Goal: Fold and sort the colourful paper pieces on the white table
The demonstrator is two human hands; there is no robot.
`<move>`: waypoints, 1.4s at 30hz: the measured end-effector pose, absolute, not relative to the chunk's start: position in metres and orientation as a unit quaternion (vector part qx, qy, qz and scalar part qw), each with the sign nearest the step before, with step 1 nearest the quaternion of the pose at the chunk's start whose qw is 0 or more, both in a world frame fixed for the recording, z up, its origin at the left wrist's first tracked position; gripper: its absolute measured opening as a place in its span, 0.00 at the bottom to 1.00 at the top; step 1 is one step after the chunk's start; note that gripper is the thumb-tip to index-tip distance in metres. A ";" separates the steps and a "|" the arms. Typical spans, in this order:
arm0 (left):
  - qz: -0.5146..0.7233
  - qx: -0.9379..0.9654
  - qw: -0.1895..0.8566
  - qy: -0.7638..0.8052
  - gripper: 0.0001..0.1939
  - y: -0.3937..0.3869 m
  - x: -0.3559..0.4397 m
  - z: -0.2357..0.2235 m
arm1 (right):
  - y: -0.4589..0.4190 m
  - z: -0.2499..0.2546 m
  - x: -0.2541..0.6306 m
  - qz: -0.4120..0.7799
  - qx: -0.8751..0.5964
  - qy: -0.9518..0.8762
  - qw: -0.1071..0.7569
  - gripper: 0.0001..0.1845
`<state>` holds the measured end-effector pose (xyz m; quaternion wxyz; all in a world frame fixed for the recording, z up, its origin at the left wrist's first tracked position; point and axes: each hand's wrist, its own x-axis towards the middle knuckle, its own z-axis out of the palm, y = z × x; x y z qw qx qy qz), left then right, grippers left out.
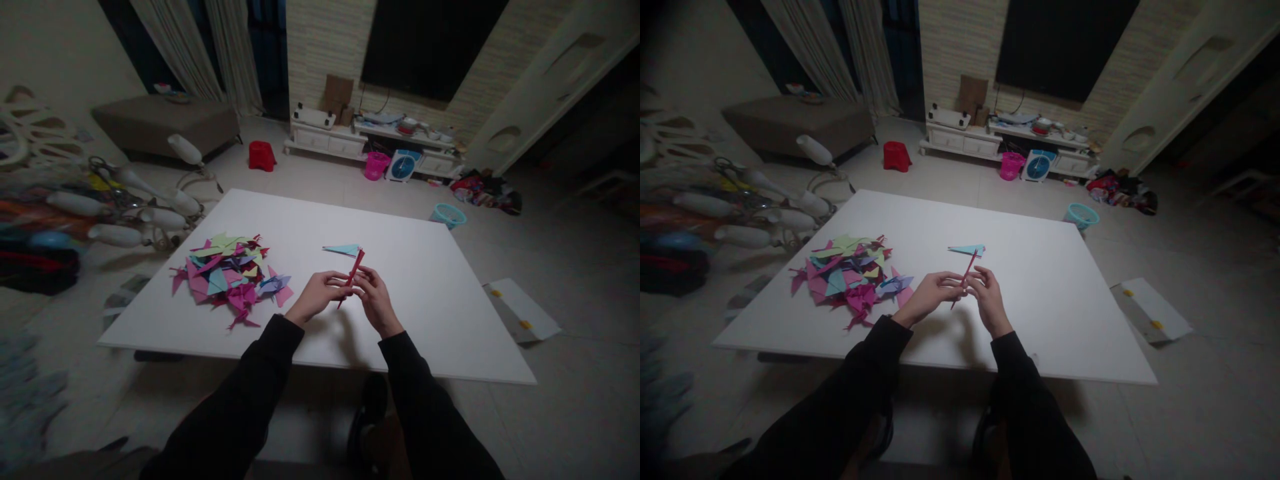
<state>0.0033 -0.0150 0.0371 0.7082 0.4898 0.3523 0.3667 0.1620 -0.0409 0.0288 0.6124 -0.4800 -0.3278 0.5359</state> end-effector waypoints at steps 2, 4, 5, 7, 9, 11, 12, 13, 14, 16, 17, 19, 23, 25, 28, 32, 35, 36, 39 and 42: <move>0.380 0.481 0.707 0.353 0.27 -0.017 0.006 0.035 | -0.044 0.029 0.159 0.542 -0.474 -0.345 0.602 0.24; 0.385 0.473 0.709 0.354 0.28 -0.017 0.008 0.032 | -0.045 0.030 0.158 0.533 -0.476 -0.354 0.604 0.25; 0.387 0.469 0.710 0.356 0.29 -0.016 0.009 0.030 | -0.044 0.030 0.158 0.528 -0.477 -0.356 0.605 0.25; 0.390 0.460 0.712 0.361 0.29 -0.015 0.011 0.028 | -0.044 0.030 0.159 0.521 -0.478 -0.362 0.608 0.25; 0.389 0.452 0.717 0.361 0.29 -0.013 0.011 0.027 | -0.043 0.031 0.160 0.513 -0.480 -0.371 0.607 0.25; 0.385 0.456 0.719 0.356 0.27 -0.011 0.012 0.026 | -0.043 0.031 0.162 0.502 -0.486 -0.381 0.606 0.25; 0.382 0.461 0.719 0.354 0.26 -0.010 0.012 0.026 | -0.043 0.031 0.163 0.498 -0.488 -0.386 0.604 0.25; 0.380 0.465 0.718 0.353 0.25 -0.008 0.012 0.024 | -0.043 0.030 0.164 0.494 -0.490 -0.391 0.602 0.24; 0.378 0.468 0.718 0.352 0.24 -0.007 0.013 0.023 | -0.043 0.030 0.165 0.491 -0.492 -0.396 0.600 0.24; 0.380 0.470 0.715 0.351 0.23 -0.005 0.014 0.020 | -0.043 0.028 0.166 0.490 -0.497 -0.404 0.591 0.24; 0.384 0.472 0.711 0.353 0.23 -0.004 0.015 0.018 | -0.042 0.027 0.167 0.491 -0.499 -0.407 0.587 0.24; 0.389 0.482 0.702 0.353 0.23 -0.003 0.015 0.017 | -0.040 0.025 0.167 0.491 -0.497 -0.413 0.584 0.23; 0.389 0.483 0.704 0.346 0.22 -0.002 0.014 0.018 | -0.035 0.025 0.167 0.495 -0.479 -0.426 0.586 0.24; 0.390 0.478 0.706 0.349 0.22 -0.001 0.013 0.018 | -0.034 0.026 0.166 0.499 -0.479 -0.427 0.583 0.25; 0.388 0.472 0.708 0.355 0.24 -0.001 0.014 0.017 | -0.033 0.026 0.167 0.492 -0.490 -0.426 0.580 0.26; 0.380 0.465 0.722 0.343 0.25 0.000 0.016 0.015 | -0.033 0.023 0.170 0.483 -0.501 -0.425 0.579 0.24; 0.378 0.466 0.725 0.337 0.25 -0.002 0.018 0.017 | -0.035 0.022 0.171 0.492 -0.495 -0.416 0.583 0.23; 0.378 0.470 0.723 0.337 0.25 -0.003 0.018 0.017 | -0.035 0.023 0.171 0.494 -0.493 -0.415 0.584 0.23; 0.374 0.480 0.720 0.335 0.24 -0.005 0.018 0.020 | -0.037 0.026 0.171 0.502 -0.486 -0.411 0.585 0.24; 0.374 0.475 0.721 0.337 0.24 -0.006 0.018 0.019 | -0.038 0.028 0.170 0.503 -0.488 -0.403 0.590 0.25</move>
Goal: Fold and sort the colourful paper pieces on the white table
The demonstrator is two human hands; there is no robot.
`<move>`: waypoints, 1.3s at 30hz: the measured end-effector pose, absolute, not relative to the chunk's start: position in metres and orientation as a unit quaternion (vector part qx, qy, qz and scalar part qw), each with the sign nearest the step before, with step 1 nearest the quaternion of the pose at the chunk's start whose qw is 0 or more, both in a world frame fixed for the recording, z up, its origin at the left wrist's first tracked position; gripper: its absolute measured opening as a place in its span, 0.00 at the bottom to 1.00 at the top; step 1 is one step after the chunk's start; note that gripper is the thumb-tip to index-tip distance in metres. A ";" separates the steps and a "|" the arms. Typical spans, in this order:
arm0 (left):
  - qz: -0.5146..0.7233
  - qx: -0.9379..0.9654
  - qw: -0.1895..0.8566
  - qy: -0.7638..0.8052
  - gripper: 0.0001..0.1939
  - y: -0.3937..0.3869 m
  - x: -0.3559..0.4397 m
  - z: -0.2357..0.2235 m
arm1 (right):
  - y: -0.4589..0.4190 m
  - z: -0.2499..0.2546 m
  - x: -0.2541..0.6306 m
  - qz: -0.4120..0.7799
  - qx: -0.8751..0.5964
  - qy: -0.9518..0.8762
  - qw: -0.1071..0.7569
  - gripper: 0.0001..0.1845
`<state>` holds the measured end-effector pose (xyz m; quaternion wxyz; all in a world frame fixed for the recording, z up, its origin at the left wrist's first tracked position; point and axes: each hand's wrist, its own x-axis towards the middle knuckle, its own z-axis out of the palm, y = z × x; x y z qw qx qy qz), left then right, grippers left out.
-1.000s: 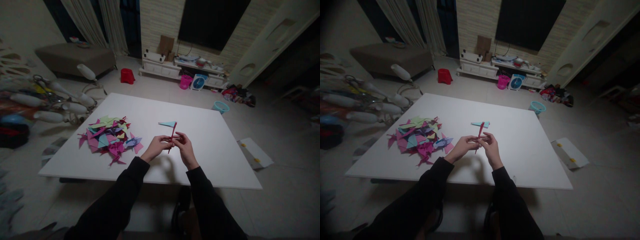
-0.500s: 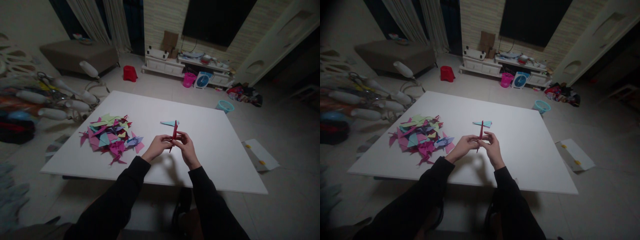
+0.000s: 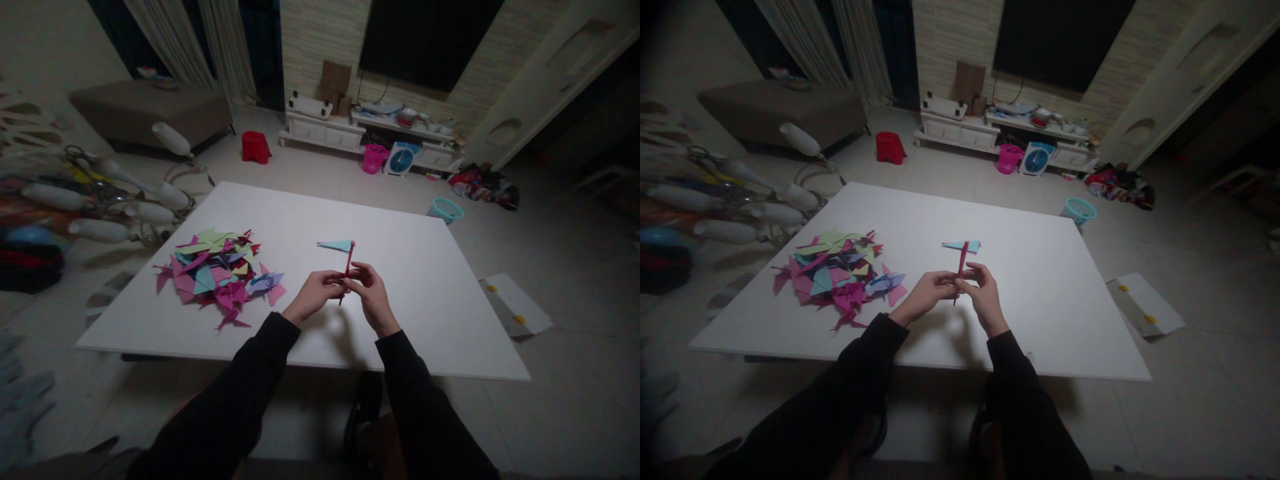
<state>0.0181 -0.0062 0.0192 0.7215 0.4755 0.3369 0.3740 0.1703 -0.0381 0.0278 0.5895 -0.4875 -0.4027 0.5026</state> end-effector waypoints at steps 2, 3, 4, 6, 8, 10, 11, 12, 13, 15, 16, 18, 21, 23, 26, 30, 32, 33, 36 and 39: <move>0.378 0.472 0.719 0.342 0.24 -0.006 0.018 0.018 | -0.038 0.028 0.170 0.501 -0.488 -0.400 0.592 0.25; 0.380 0.471 0.718 0.344 0.24 -0.005 0.018 0.017 | -0.037 0.028 0.170 0.501 -0.486 -0.401 0.593 0.26; 0.382 0.472 0.716 0.345 0.24 -0.004 0.018 0.016 | -0.036 0.027 0.170 0.501 -0.484 -0.401 0.595 0.26; 0.390 0.476 0.706 0.351 0.24 -0.003 0.018 0.014 | -0.035 0.026 0.170 0.491 -0.485 -0.403 0.600 0.25; 0.405 0.482 0.687 0.362 0.23 -0.002 0.017 0.013 | -0.034 0.025 0.169 0.481 -0.489 -0.407 0.604 0.22; 0.418 0.483 0.672 0.374 0.22 -0.001 0.016 0.012 | -0.034 0.024 0.169 0.483 -0.489 -0.405 0.603 0.19; 0.422 0.481 0.669 0.379 0.22 -0.001 0.016 0.012 | -0.034 0.024 0.169 0.488 -0.489 -0.401 0.601 0.19; 0.425 0.477 0.668 0.383 0.23 -0.001 0.016 0.012 | -0.034 0.024 0.169 0.494 -0.490 -0.398 0.598 0.19; 0.426 0.473 0.666 0.388 0.23 -0.001 0.015 0.013 | -0.034 0.023 0.168 0.495 -0.493 -0.395 0.597 0.19; 0.433 0.468 0.658 0.402 0.26 -0.003 0.016 0.014 | -0.035 0.022 0.168 0.487 -0.504 -0.391 0.597 0.19; 0.437 0.466 0.652 0.408 0.28 -0.003 0.016 0.015 | -0.035 0.022 0.168 0.481 -0.511 -0.387 0.598 0.18; 0.443 0.466 0.644 0.415 0.31 -0.005 0.017 0.017 | -0.034 0.021 0.168 0.471 -0.523 -0.372 0.605 0.17; 0.453 0.485 0.619 0.419 0.29 -0.006 0.018 0.019 | -0.033 0.021 0.169 0.461 -0.548 -0.344 0.608 0.16; 0.456 0.509 0.591 0.429 0.23 -0.006 0.018 0.019 | -0.033 0.020 0.169 0.452 -0.568 -0.334 0.601 0.15; 0.444 0.540 0.569 0.434 0.16 -0.004 0.018 0.018 | -0.031 0.019 0.170 0.443 -0.581 -0.337 0.594 0.15; 0.432 0.560 0.557 0.436 0.17 -0.004 0.018 0.015 | -0.030 0.016 0.170 0.438 -0.575 -0.343 0.600 0.15; 0.429 0.570 0.545 0.441 0.18 -0.005 0.018 0.015 | -0.030 0.014 0.170 0.437 -0.569 -0.345 0.605 0.15; 0.429 0.576 0.536 0.443 0.18 -0.006 0.017 0.016 | -0.030 0.014 0.170 0.438 -0.566 -0.346 0.607 0.15; 0.428 0.598 0.513 0.442 0.16 -0.010 0.017 0.015 | -0.031 0.014 0.169 0.438 -0.562 -0.353 0.606 0.16; 0.428 0.572 0.552 0.430 0.13 -0.010 0.017 0.013 | -0.034 0.017 0.166 0.441 -0.550 -0.380 0.599 0.16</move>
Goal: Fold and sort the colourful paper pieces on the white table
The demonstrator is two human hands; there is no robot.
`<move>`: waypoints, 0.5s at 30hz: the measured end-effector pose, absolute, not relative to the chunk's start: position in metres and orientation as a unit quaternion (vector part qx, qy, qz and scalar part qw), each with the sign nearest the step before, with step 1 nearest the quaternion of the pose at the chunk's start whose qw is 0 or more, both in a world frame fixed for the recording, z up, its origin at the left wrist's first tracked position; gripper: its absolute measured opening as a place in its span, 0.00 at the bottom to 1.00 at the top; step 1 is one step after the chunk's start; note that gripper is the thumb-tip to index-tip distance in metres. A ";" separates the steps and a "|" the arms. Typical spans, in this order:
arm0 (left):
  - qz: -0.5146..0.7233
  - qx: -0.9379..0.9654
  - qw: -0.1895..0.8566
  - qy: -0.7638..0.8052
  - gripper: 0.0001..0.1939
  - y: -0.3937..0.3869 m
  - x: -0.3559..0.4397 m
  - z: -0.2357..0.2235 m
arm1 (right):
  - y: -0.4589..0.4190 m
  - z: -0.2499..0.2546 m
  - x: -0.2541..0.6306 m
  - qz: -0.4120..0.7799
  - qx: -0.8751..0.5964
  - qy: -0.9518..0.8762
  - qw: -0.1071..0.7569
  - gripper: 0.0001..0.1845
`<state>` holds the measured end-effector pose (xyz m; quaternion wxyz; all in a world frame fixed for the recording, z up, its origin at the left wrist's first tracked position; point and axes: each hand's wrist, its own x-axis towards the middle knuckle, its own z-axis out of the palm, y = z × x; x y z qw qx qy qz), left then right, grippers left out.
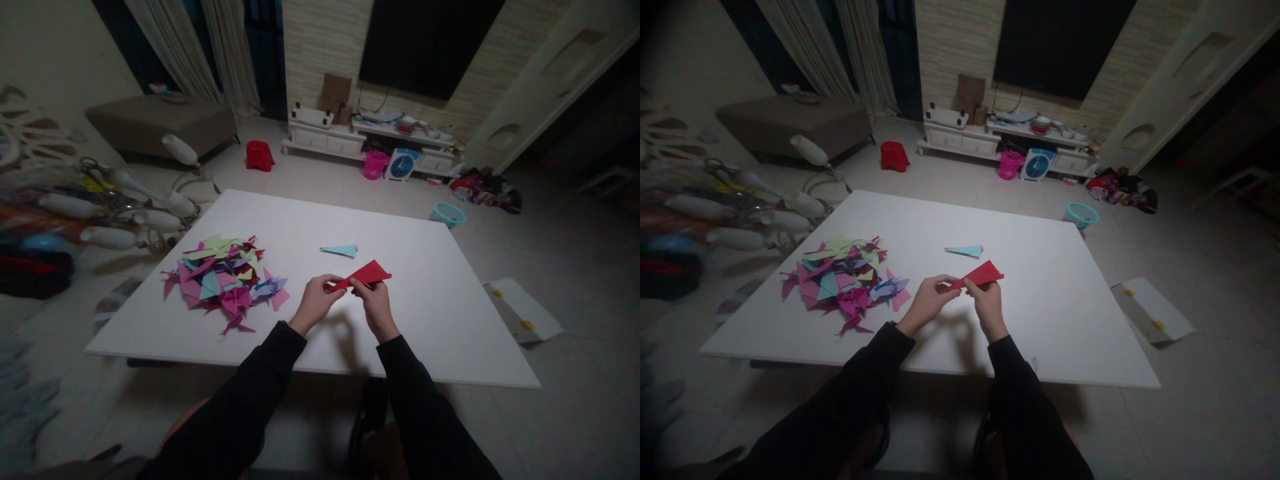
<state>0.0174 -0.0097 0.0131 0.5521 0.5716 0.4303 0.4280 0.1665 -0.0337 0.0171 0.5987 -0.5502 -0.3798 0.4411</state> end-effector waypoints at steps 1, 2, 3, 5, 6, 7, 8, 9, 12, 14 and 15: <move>0.432 0.542 0.580 0.428 0.13 -0.009 0.018 0.012 | -0.035 0.018 0.166 0.442 -0.543 -0.392 0.596 0.16; 0.437 0.505 0.609 0.428 0.13 -0.008 0.018 0.010 | -0.036 0.020 0.165 0.442 -0.538 -0.402 0.594 0.17; 0.442 0.467 0.634 0.429 0.13 -0.006 0.018 0.009 | -0.037 0.020 0.165 0.440 -0.537 -0.409 0.592 0.18; 0.452 0.403 0.668 0.433 0.14 -0.003 0.019 0.006 | -0.038 0.020 0.166 0.431 -0.546 -0.415 0.586 0.21; 0.457 0.379 0.678 0.434 0.15 -0.001 0.019 0.006 | -0.038 0.019 0.166 0.425 -0.554 -0.416 0.583 0.21; 0.461 0.359 0.686 0.433 0.15 0.001 0.019 0.005 | -0.037 0.019 0.167 0.418 -0.562 -0.416 0.580 0.20; 0.465 0.341 0.694 0.432 0.15 0.002 0.019 0.005 | -0.036 0.018 0.167 0.411 -0.569 -0.415 0.579 0.20; 0.468 0.325 0.700 0.431 0.15 0.003 0.018 0.005 | -0.035 0.017 0.167 0.404 -0.574 -0.414 0.580 0.19; 0.477 0.289 0.711 0.428 0.12 0.004 0.018 0.008 | -0.033 0.016 0.168 0.380 -0.577 -0.410 0.596 0.17; 0.488 0.269 0.714 0.423 0.11 0.003 0.018 0.010 | -0.032 0.017 0.168 0.364 -0.576 -0.410 0.606 0.16; 0.494 0.260 0.716 0.420 0.10 0.003 0.018 0.012 | -0.032 0.017 0.168 0.360 -0.577 -0.409 0.609 0.16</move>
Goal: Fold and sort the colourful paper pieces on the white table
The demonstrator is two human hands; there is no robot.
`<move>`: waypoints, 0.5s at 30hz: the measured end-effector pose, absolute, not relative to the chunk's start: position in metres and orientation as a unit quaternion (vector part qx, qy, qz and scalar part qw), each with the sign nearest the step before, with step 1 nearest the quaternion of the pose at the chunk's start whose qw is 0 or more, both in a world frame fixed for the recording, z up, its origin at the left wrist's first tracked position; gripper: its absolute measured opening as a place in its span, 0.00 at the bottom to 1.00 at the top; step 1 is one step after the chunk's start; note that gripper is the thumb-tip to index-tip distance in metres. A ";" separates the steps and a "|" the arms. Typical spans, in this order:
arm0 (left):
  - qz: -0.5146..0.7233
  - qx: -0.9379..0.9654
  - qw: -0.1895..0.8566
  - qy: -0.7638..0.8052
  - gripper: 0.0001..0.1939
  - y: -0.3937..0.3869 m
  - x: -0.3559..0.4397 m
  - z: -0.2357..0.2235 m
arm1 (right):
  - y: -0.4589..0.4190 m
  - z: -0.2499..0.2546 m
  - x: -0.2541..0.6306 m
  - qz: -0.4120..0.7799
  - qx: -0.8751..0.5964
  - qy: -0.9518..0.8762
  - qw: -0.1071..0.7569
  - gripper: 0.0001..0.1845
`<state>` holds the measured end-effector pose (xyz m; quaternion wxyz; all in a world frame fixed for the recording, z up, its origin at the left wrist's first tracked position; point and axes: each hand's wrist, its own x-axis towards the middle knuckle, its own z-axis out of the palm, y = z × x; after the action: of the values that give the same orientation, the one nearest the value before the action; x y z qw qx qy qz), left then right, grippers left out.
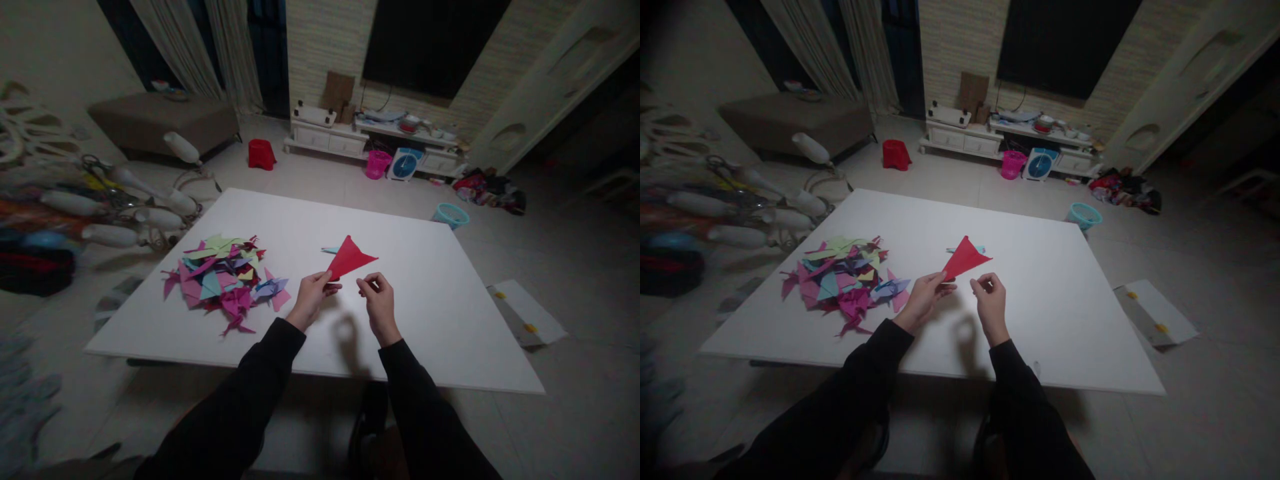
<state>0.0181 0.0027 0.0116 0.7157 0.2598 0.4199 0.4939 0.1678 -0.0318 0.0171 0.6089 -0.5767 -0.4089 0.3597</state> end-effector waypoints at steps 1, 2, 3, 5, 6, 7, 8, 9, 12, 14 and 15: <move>0.498 0.254 0.718 0.415 0.10 0.002 0.018 0.013 | -0.032 0.017 0.168 0.360 -0.577 -0.406 0.611 0.16; 0.500 0.251 0.720 0.411 0.11 0.001 0.018 0.013 | -0.032 0.018 0.167 0.366 -0.576 -0.402 0.610 0.16; 0.500 0.253 0.721 0.407 0.11 0.001 0.019 0.013 | -0.032 0.018 0.167 0.377 -0.574 -0.400 0.607 0.15; 0.496 0.268 0.722 0.401 0.13 -0.001 0.020 0.013 | -0.033 0.019 0.166 0.405 -0.569 -0.402 0.593 0.15; 0.492 0.281 0.721 0.399 0.14 -0.001 0.020 0.013 | -0.033 0.019 0.165 0.416 -0.567 -0.405 0.584 0.15; 0.487 0.295 0.719 0.398 0.15 -0.002 0.021 0.012 | -0.034 0.020 0.164 0.424 -0.565 -0.409 0.578 0.15; 0.481 0.311 0.717 0.398 0.16 -0.002 0.021 0.011 | -0.035 0.021 0.164 0.426 -0.563 -0.413 0.575 0.15; 0.473 0.328 0.715 0.397 0.17 -0.003 0.022 0.010 | -0.035 0.022 0.163 0.425 -0.561 -0.418 0.574 0.15; 0.455 0.368 0.704 0.403 0.19 -0.003 0.023 0.007 | -0.037 0.024 0.163 0.421 -0.549 -0.433 0.578 0.12; 0.447 0.381 0.700 0.406 0.19 -0.003 0.024 0.005 | -0.037 0.023 0.164 0.416 -0.549 -0.436 0.579 0.09; 0.443 0.387 0.701 0.403 0.19 -0.003 0.024 0.005 | -0.037 0.023 0.164 0.409 -0.553 -0.435 0.581 0.08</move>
<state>0.0243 -0.0030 0.0045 0.7009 0.3874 0.4027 0.4433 0.1641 -0.0371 0.0226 0.5809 -0.5534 -0.4348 0.4090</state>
